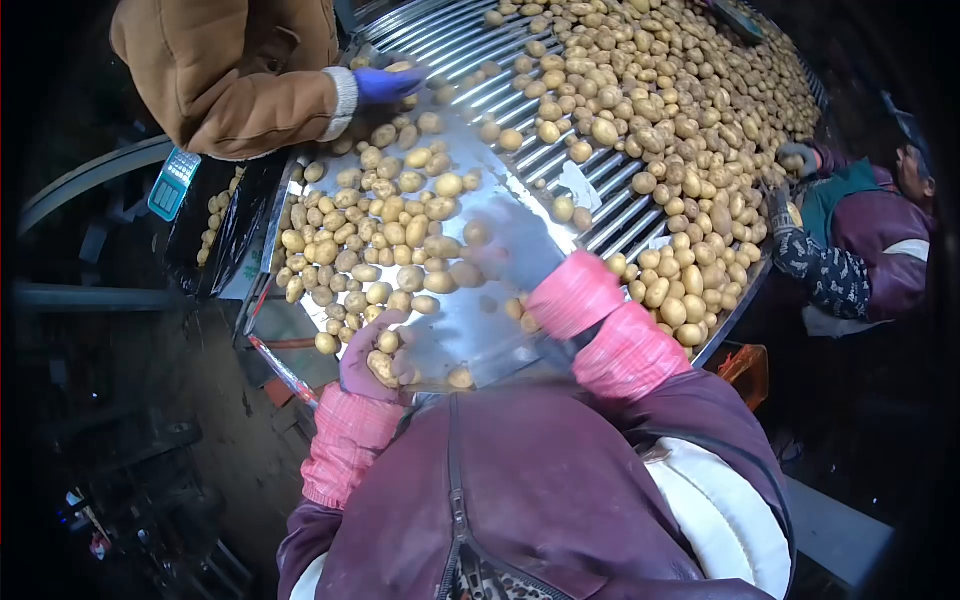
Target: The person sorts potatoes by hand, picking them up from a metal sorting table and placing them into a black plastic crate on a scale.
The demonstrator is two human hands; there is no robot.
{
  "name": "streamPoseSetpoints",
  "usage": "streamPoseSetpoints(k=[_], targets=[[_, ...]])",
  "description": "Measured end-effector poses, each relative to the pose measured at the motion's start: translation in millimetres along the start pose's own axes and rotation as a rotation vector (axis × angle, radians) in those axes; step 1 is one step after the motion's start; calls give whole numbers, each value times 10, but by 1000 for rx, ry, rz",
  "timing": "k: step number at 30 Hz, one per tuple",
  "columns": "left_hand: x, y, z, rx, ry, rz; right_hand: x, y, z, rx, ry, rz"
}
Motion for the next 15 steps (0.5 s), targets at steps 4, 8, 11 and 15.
streamPoseSetpoints(k=[4, 8, 11, 15], targets=[[72, 2, 58, 31, 27, -47, 355, -358, -916, -579, -240, 182], [150, 122, 128, 27, 65, -74, 31, -495, -1146, -622, -189, 155], [130, 106, 99, 47, 95, -68, -135, -317, -1094, -582, -243, 173], [-138, -17, 2, -85, 284, -223, -35, -39, -425, -383, 25, 52]])
Point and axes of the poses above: each hand's wrist, its own y-axis towards the middle knuckle, its own x-axis out of the back of the hand, z = x × y, the point moved 6 cm from there along y, towards the middle knuckle, and after that the axes turned 4 degrees about -y, right-handed, at the moved point
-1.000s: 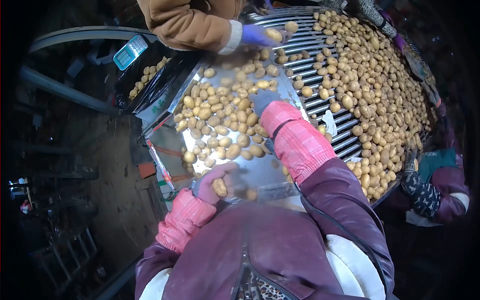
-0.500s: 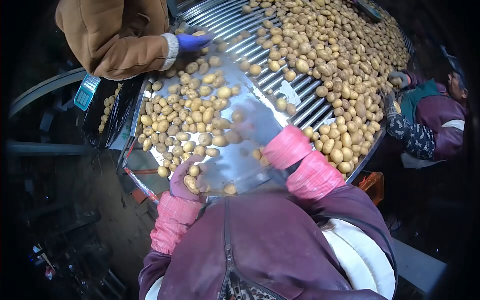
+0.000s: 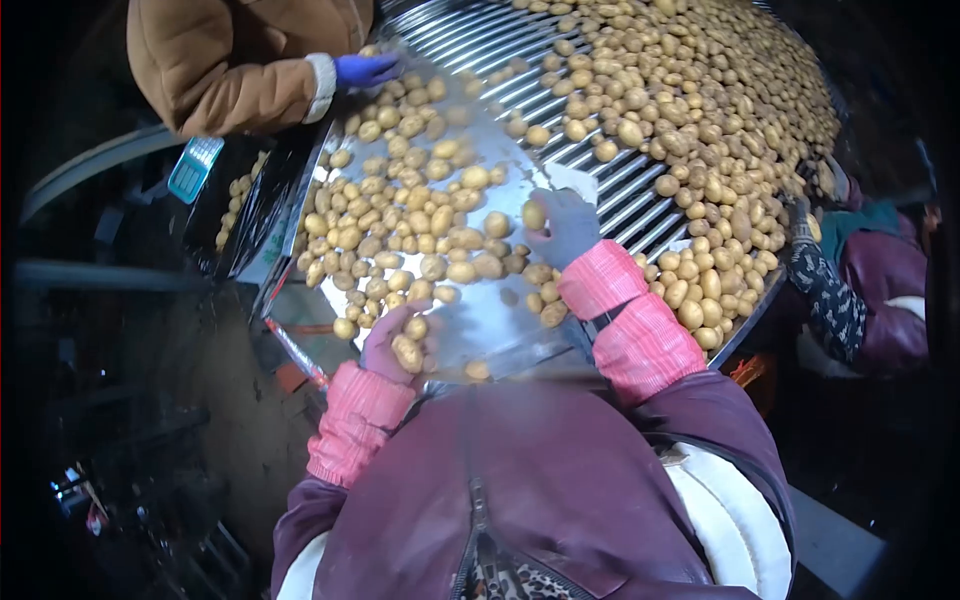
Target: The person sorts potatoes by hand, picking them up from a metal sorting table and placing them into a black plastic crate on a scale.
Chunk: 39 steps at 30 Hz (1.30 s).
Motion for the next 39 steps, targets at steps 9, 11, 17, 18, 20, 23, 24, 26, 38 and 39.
streamPoseSetpoints(k=[9, 11, 17, 18, 20, 23, 24, 26, 38, 39], targets=[[91, 57, 147, 90, -52, 107, 436, -395, 369, -7, 495, 223], [166, 71, 176, 101, -76, 98, 288, -558, -96, 117, 26, 256], [97, 11, 179, 82, -180, 135, -241, -624, -145, 137, -33, 357], [108, -30, 176, 89, -195, 124, -308, -553, -74, 71, -28, 410], [133, -128, 134, 81, -140, 206, -449, -388, 174, -67, -20, 513], [238, -193, 90, -29, 23, 275, -701, -89, 269, -56, -6, 462], [224, -254, 70, -70, 48, 263, -748, -39, 316, -35, 46, 429], [254, -333, -4, -147, 155, 220, -790, 54, 397, 8, 111, 296], [1141, -781, -131, -409, 227, -160, -638, -926, 1810, 1070, -25, 357], [1169, -841, -123, -409, 192, -186, -825, -949, 1826, 1090, -52, 364]])
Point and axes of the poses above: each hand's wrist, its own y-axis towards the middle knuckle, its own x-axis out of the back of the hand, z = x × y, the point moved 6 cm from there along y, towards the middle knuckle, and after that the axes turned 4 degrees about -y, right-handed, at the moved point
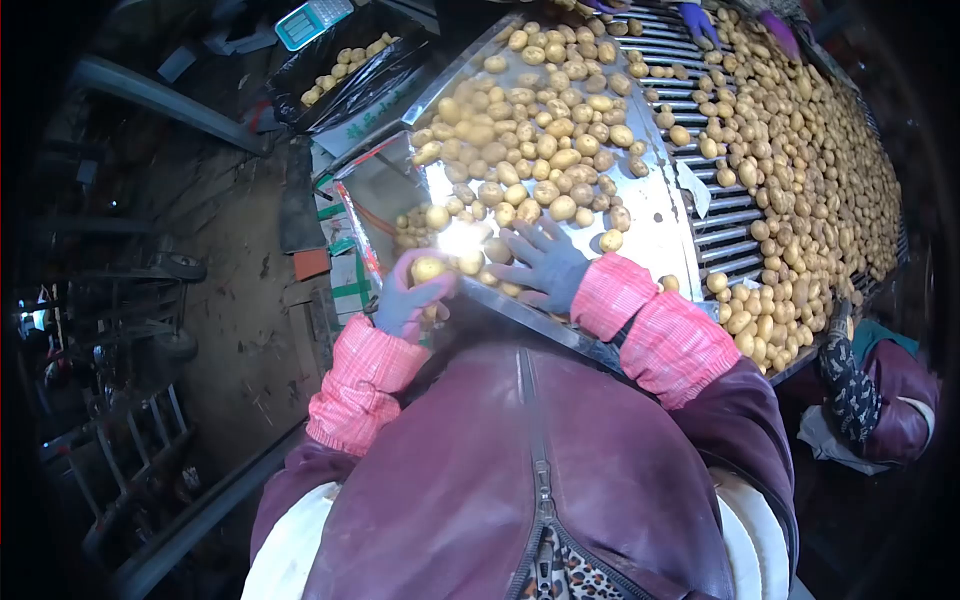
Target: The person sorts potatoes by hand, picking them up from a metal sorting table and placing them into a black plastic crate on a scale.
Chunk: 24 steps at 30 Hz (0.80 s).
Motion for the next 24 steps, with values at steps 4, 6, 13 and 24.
streamPoseSetpoints(k=[4, 6, 13, 24], targets=[[110, -153, 23, 29, -69, -48, -91, 390, -29, -34, -121, 158], [142, -173, 40, 37, -72, -44, -68, 602, -128, -107, -206, 251], [274, -270, 12, 6, -108, -86, 316, 913, -759, -276, -429, 125], [270, -284, 24, 30, -130, -87, 172, 293, -1495, -840, -350, 252]])
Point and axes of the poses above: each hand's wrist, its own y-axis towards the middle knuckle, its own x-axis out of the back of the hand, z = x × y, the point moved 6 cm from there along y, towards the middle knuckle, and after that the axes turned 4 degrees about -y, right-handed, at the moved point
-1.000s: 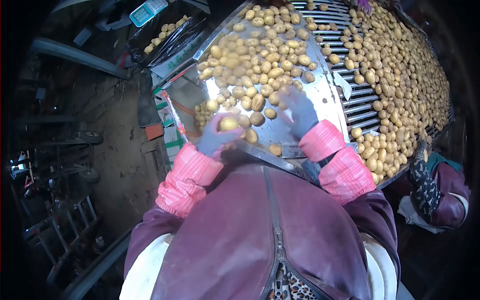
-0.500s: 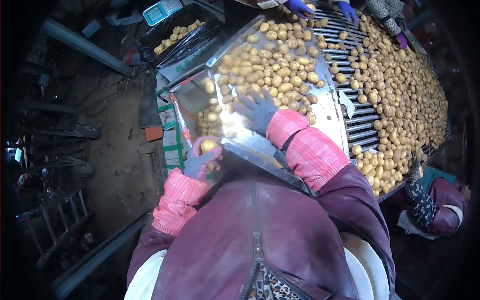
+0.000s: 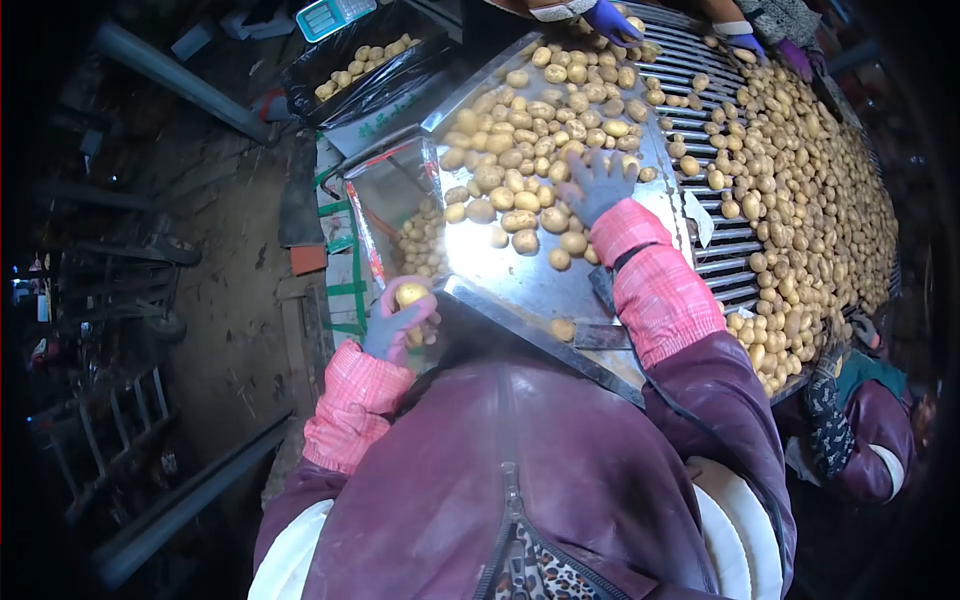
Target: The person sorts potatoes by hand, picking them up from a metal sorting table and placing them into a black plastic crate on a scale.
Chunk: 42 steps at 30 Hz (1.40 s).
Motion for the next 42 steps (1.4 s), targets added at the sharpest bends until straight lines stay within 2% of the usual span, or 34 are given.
streamPoseSetpoints(k=[6, 9, 10, 13, 14, 18, 21, 22, 25, 27, 29, 30, 31, 33, 36, 39, 42], targets=[[-160, 157, -54, 3, 11, 31, -66, -549, 417, 237, 110, -353], [-243, 193, -93, -30, 45, 58, 181, -942, 439, 524, 167, -304], [-247, 209, -106, -54, 62, 53, 101, -1004, 336, 477, 343, -335], [-192, 218, -93, -61, 51, 22, 314, -1392, -105, 330, 480, -343], [-160, 220, -90, -48, 41, 11, 203, -1513, -274, 272, 452, -315], [-134, 212, -129, -50, 42, -7, -283, -1752, -603, 42, 372, 118], [-172, 227, -149, -55, 67, 5, -356, -1603, -369, 21, 340, 207], [-205, 230, -165, -55, 78, 19, -396, -1561, -289, 58, 371, 84], [-274, 193, -169, -59, 112, 33, -552, -1258, -24, 24, 578, 85], [-290, 195, -156, -50, 122, 42, -280, -1137, 168, 135, 463, 2], [-254, 215, -123, -28, 120, 51, -250, -1048, 215, 175, 536, -76], [-251, 200, -132, -33, 112, 45, -415, -981, 219, 162, 669, -113], [-264, 186, -151, -41, 103, 36, -450, -899, 208, 152, 803, -150], [-234, 148, -163, -56, 91, 23, -474, -742, 10, 35, 786, -191], [-185, 125, -135, -53, 84, 26, -170, -451, -406, -31, 699, -268], [-142, 78, -83, -17, 61, 29, -335, -2, -521, -86, 392, -262], [-150, 48, -66, 3, 50, 42, -450, 197, -462, -155, 652, 16]])
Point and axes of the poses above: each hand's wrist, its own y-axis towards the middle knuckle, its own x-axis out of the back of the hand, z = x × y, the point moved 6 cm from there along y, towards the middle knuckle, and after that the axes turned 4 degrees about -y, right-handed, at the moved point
